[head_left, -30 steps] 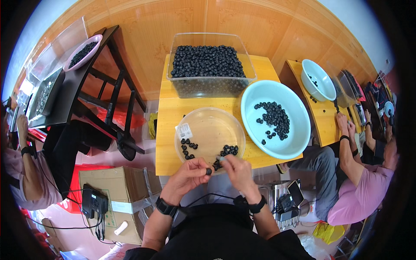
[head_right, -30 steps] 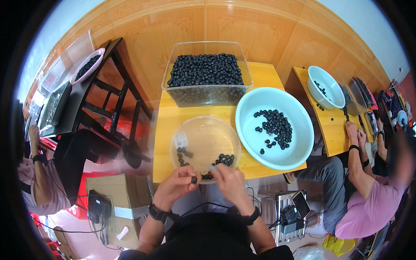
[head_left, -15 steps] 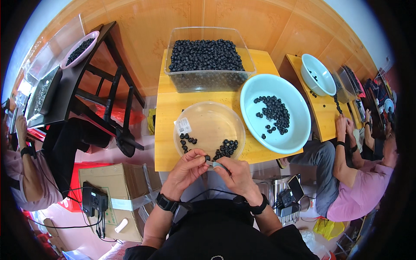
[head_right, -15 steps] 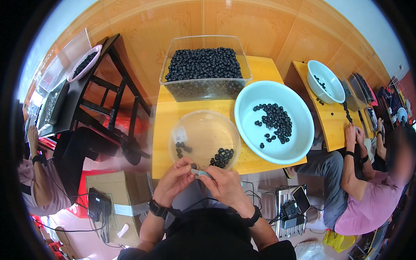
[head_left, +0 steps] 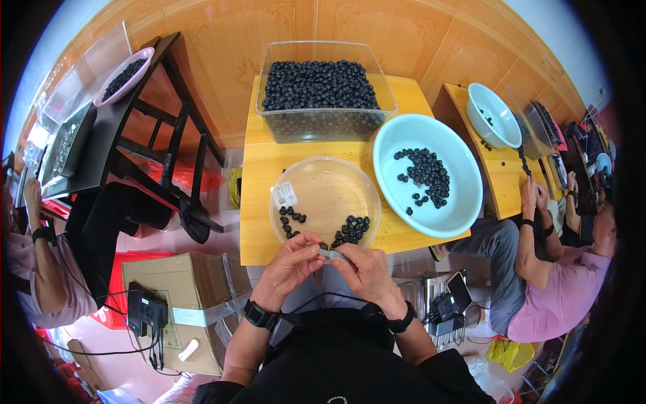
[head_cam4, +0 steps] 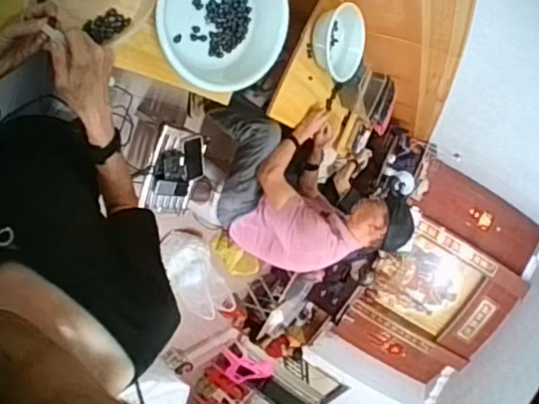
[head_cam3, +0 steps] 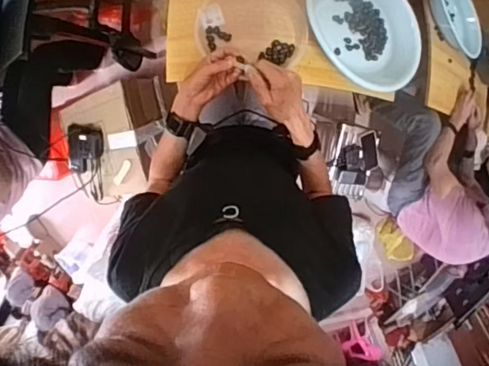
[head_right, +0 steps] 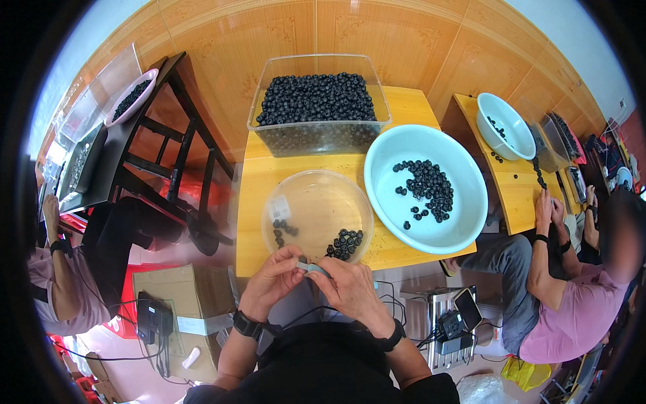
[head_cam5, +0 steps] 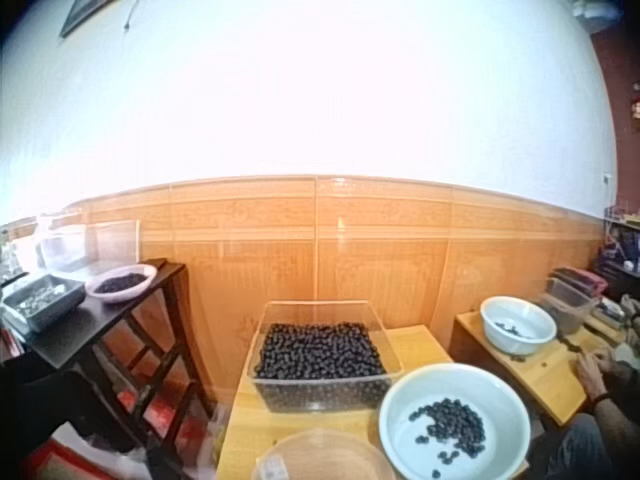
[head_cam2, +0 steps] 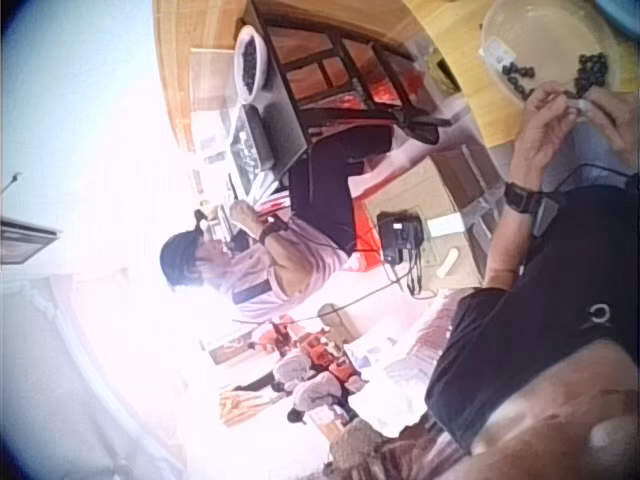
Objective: Sorting small dark berries into plastic containers by hand to remove debris or damaged fruit.
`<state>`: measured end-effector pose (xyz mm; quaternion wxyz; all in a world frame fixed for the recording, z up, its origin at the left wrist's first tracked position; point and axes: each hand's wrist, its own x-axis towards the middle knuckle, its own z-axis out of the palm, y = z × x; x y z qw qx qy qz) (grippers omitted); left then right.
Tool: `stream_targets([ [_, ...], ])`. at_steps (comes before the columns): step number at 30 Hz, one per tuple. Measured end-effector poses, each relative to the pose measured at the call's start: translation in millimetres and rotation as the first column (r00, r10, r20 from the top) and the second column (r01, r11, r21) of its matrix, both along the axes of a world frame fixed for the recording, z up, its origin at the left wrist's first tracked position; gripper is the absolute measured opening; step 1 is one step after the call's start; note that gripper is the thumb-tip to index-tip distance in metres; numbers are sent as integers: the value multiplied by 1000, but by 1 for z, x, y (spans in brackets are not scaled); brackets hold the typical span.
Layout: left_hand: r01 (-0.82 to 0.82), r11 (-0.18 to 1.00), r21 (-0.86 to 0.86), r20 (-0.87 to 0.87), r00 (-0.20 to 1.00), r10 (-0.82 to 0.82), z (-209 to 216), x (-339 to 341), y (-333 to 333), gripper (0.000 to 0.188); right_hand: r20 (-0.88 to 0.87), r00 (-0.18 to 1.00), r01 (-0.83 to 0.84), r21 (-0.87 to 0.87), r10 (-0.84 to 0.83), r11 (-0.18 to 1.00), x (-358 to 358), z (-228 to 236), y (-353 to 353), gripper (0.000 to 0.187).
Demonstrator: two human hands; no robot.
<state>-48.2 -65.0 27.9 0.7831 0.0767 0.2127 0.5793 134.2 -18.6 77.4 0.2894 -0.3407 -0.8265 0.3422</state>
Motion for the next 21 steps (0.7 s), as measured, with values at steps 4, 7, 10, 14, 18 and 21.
stream_targets([
  [4, -5, 1000, -3, -7, 1000, 5, -1, 0, 1, 16, 13, 1000, 14, -5, -14, 1000, -1, 1, 1, 19],
  [7, 15, 1000, 13, -11, 1000, -15, -8, -2, 2, 16, 12, 1000, 26, -5, -26, 1000, 0, 0, 2, 19],
  [10, 62, 997, 48, -22, 998, -61, -6, -2, -2, 16, 63, 992, 111, 24, -113, 994, 6, -15, 10, 18],
  [14, 68, 997, 25, -87, 994, -66, 0, 0, -4, 18, 24, 991, 134, -93, -133, 987, 11, -11, 10, 17],
  [18, 64, 998, -16, -152, 986, -66, -3, 10, 1, 23, -126, 992, 2, -121, -18, 993, 6, -3, 4, 24],
  [21, 66, 998, -20, -170, 983, -69, -5, 14, 2, 25, -76, 997, -16, -122, 7, 992, 12, -7, 4, 24],
])
